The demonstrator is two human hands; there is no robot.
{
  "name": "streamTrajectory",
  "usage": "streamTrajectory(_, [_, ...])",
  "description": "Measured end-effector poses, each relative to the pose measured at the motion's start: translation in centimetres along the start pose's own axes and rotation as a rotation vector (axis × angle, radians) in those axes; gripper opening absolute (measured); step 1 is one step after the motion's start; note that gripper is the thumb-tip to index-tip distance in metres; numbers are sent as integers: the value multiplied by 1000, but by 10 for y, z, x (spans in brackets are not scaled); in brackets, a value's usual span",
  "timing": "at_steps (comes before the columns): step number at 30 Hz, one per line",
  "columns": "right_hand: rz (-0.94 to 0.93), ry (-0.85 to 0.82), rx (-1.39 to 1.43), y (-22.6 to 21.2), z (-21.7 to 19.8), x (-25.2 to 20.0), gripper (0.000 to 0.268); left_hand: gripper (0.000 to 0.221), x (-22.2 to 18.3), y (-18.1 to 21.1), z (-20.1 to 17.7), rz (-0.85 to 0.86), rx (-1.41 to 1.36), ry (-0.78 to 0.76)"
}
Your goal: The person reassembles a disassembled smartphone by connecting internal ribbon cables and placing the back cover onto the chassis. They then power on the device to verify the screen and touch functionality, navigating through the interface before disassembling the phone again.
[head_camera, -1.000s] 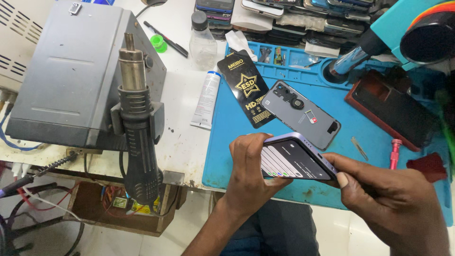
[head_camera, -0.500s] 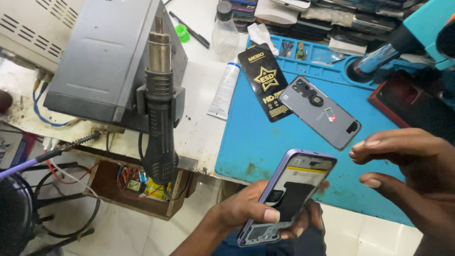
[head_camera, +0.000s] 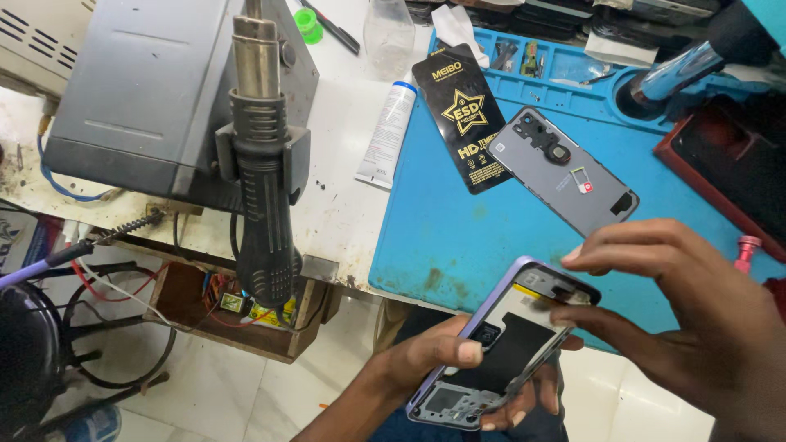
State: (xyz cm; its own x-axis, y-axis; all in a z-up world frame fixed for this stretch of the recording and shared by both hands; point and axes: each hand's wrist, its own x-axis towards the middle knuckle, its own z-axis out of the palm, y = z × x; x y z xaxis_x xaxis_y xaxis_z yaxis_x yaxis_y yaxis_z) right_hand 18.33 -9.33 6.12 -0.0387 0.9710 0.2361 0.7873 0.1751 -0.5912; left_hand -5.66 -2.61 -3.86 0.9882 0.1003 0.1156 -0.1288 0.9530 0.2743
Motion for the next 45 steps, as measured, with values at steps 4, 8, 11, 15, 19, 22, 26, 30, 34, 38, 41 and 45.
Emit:
streamTrajectory(4, [-120,-219,-30,13,4,-11,50,73,-11,8,13,-185,364,247])
streamTrajectory(8, [-214,-350,-44,24,19,-28,41,66,-24,10,44,-276,768,500])
streamTrajectory(11, [-348,-296,-67,31,35,-34,37,73,-21,16,56,-200,1057,582])
streamTrajectory(15, [-473,-177,-84,35,33,-27,30,71,-15,33,74,-414,1105,701])
streamTrajectory(19, [-343,-109,-151,21,17,-31,29,72,-5,49,83,-328,1145,670])
streamTrajectory(22, [-376,-43,-205,30,26,-24,26,68,2,52,77,-264,1171,652])
streamTrajectory(26, [-490,-62,-181,37,32,-15,26,66,5,52,70,-350,1153,693])
streamTrajectory(30, [-479,-118,-148,35,42,-15,23,66,2,47,65,-335,1110,714])
streamTrajectory(34, [-516,-119,-156,31,44,-21,27,70,-9,37,59,-368,1110,734])
streamTrajectory(38, [-473,-296,-125,10,44,-45,31,95,-36,4,40,-570,1133,788])
streamTrajectory(41, [-520,-403,-54,1,63,-59,30,95,-63,-33,28,-537,1167,792])
streamTrajectory(45, [-654,-299,31,12,106,-70,24,93,-90,-56,23,-464,1129,811])
